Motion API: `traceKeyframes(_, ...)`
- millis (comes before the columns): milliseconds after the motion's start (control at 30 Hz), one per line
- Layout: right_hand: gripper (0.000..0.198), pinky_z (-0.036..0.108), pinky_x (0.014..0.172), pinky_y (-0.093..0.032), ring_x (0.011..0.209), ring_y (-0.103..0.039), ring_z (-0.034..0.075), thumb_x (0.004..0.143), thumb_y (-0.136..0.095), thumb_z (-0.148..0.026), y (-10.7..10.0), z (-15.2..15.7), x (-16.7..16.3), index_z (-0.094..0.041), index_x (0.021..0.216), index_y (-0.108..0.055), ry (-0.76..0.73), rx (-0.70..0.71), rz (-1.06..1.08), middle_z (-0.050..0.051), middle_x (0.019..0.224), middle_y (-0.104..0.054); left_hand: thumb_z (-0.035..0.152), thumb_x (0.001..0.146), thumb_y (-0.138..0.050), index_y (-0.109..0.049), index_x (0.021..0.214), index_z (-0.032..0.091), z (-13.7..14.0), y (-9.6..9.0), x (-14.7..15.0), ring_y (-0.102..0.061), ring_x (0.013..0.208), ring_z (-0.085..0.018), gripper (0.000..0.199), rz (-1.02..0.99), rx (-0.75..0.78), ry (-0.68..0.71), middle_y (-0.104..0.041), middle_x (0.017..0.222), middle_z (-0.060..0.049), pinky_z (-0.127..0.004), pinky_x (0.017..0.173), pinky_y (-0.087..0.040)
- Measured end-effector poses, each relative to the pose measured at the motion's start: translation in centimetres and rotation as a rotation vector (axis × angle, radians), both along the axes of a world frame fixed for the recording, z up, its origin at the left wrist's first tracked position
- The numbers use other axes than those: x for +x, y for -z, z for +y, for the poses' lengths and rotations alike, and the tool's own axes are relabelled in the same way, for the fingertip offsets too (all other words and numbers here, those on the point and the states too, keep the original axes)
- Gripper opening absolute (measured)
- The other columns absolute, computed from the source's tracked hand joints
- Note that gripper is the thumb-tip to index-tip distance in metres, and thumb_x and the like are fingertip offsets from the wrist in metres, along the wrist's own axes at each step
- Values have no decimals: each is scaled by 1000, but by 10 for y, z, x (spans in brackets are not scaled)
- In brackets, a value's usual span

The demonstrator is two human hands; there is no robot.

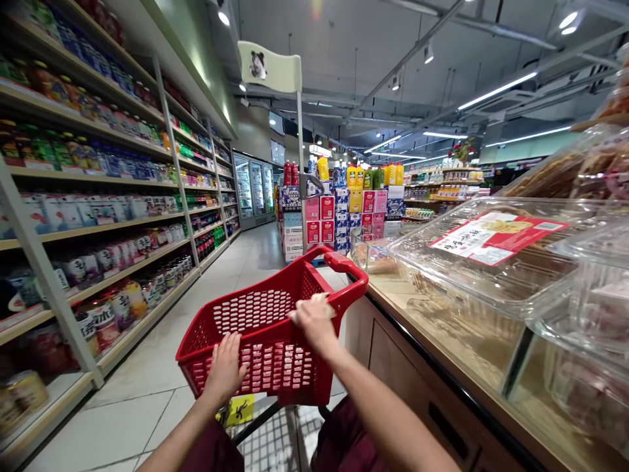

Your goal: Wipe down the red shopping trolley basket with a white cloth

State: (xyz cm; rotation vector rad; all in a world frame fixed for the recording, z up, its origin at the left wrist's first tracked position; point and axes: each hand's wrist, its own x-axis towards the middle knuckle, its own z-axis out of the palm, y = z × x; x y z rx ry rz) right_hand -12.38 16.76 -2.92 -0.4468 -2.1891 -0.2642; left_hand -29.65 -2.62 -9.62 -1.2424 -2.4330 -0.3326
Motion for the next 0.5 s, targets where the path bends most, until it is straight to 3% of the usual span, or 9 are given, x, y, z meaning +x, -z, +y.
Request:
traceKeyframes(100,22,24,79,-42,84,-55,12,81,-47,-13,6,-20,-28,-23,90,-64,-221,-162,56,0,95,-64,10,66,-39,-37,128,9,-3,6,-7,-29,129,-22,62,24,19,43,-41,135,-11,-44,107,-24)
traceKeyframes(200,30,27,79,-43,88,-55,15,79,-40,-7,-14,11,-5,-19,92,-64,-184,-296,162,5,99,-62,10,66,-39,-37,128,8,-3,9,-9,-29,129,-23,61,32,39,40,-41,135,-12,-44,107,-23)
traceKeyframes(333,27,35,83,-40,94,-52,22,81,-41,-13,-28,52,35,-15,93,-65,88,-135,115,11,101,-61,12,66,-41,-37,127,6,-1,7,-2,-28,129,-25,62,6,45,56,-40,136,-13,-45,107,-23)
traceKeyframes(433,27,35,88,-37,98,-50,21,84,-40,-14,-4,22,9,-15,97,-64,44,-59,42,11,103,-61,13,65,-42,-37,127,6,-1,5,-1,-27,130,-26,63,-16,54,54,-40,136,-14,-47,106,-23)
traceKeyframes(500,25,31,88,-37,93,-52,17,84,-43,-14,15,-12,-23,-21,92,-65,-58,-12,-45,4,96,-64,13,65,-41,-37,127,7,-4,4,-2,-27,130,-26,63,-13,58,70,-40,136,-14,-48,106,-25)
